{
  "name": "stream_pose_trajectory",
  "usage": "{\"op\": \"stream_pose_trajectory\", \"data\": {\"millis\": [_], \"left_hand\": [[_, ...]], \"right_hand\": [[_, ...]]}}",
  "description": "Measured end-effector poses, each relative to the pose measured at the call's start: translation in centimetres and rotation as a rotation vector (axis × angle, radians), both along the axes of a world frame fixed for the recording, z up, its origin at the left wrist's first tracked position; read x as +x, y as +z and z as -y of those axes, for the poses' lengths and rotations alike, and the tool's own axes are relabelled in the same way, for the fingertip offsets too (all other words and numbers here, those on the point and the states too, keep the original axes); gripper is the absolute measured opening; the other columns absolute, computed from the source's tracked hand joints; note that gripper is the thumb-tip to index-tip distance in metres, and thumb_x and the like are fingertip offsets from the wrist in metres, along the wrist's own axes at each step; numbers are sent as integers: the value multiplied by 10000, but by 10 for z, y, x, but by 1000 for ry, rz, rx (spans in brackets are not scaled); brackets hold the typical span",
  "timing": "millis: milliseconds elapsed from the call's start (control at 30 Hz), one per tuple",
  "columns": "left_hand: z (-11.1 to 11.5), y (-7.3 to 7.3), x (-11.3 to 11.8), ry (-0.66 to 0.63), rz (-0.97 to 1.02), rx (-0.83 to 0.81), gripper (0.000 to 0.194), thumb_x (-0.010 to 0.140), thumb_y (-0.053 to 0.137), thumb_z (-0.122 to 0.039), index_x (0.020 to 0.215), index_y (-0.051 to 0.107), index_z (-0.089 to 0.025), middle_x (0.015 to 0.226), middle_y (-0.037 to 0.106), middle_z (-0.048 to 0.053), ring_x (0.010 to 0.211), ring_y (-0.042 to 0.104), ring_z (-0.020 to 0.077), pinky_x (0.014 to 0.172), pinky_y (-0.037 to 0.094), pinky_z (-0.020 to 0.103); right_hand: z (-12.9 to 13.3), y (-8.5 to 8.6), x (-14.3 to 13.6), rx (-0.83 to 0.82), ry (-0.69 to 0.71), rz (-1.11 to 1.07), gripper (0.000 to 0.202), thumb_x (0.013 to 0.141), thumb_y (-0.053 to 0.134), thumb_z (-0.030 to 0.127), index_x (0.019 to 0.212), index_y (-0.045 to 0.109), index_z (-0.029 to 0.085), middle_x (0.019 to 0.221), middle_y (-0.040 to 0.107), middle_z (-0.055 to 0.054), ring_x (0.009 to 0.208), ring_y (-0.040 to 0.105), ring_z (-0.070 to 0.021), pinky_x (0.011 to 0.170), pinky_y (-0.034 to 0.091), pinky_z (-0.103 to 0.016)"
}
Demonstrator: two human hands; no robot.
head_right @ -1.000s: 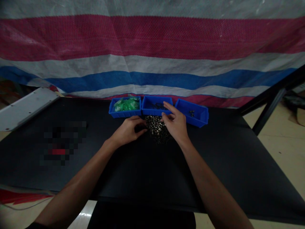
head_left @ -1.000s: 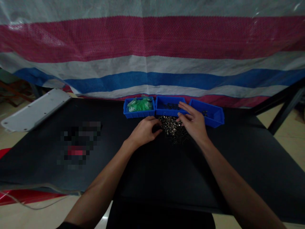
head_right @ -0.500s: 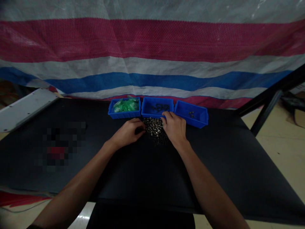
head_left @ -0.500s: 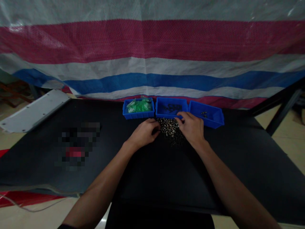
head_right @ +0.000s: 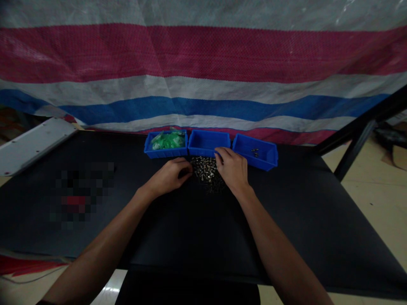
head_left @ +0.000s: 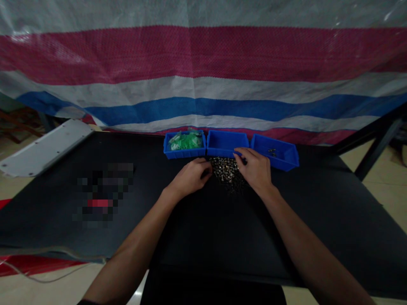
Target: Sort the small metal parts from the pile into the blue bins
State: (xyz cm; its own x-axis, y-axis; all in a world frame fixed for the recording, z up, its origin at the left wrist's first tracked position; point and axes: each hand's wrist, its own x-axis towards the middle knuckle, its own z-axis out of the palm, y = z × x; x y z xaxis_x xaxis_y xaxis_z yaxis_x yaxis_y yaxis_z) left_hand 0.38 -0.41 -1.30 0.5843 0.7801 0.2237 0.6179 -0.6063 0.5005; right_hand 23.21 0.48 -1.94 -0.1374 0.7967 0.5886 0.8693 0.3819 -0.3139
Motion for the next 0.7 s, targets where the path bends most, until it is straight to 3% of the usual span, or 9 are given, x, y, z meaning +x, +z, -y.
{"op": "stream_pose_trajectory", "data": {"millis": [67,167,267,400,567,700], "left_hand": [[-1,1,-1,19,36,3,88,883,562,-125,888,638,-169,903,620,51,796,602,177,736,508,323],[-1,4,0,58,125,22,96,912,544,-140,901,636,-164,890,641,48,765,613,167,734,513,322],[-1,6,2,103,249,37,75,900,567,-131,898,634,-166,853,668,33,754,633,157,728,522,307],[1,8,7,156,414,-2,86,864,618,-134,939,610,-174,815,687,8,746,666,141,727,543,282],[4,8,10,133,524,-76,94,857,615,-156,937,571,-179,820,686,6,758,683,132,730,567,267],[5,8,10,126,535,-93,69,863,617,-183,908,565,-183,817,686,6,757,686,132,736,576,274]], "right_hand": [[2,2,-1,10,41,-87,262,920,541,241,1114,714,215,1199,704,-87,810,704,-202,762,561,-365],[7,8,-5,-20,126,-206,259,896,560,241,1096,724,228,1054,739,-70,760,688,-186,759,569,-364],[12,14,-11,-181,287,-320,245,868,592,242,1064,738,233,889,758,-39,749,698,-183,743,575,-346],[14,16,-18,-417,452,-491,258,833,647,250,1069,746,218,943,777,-51,835,730,-198,801,583,-360],[12,13,-22,-607,536,-686,222,784,713,282,989,772,218,963,780,-69,873,742,-218,835,589,-400],[11,13,-22,-680,501,-791,227,755,743,278,971,773,216,922,782,-69,834,748,-216,858,590,-427]]}}
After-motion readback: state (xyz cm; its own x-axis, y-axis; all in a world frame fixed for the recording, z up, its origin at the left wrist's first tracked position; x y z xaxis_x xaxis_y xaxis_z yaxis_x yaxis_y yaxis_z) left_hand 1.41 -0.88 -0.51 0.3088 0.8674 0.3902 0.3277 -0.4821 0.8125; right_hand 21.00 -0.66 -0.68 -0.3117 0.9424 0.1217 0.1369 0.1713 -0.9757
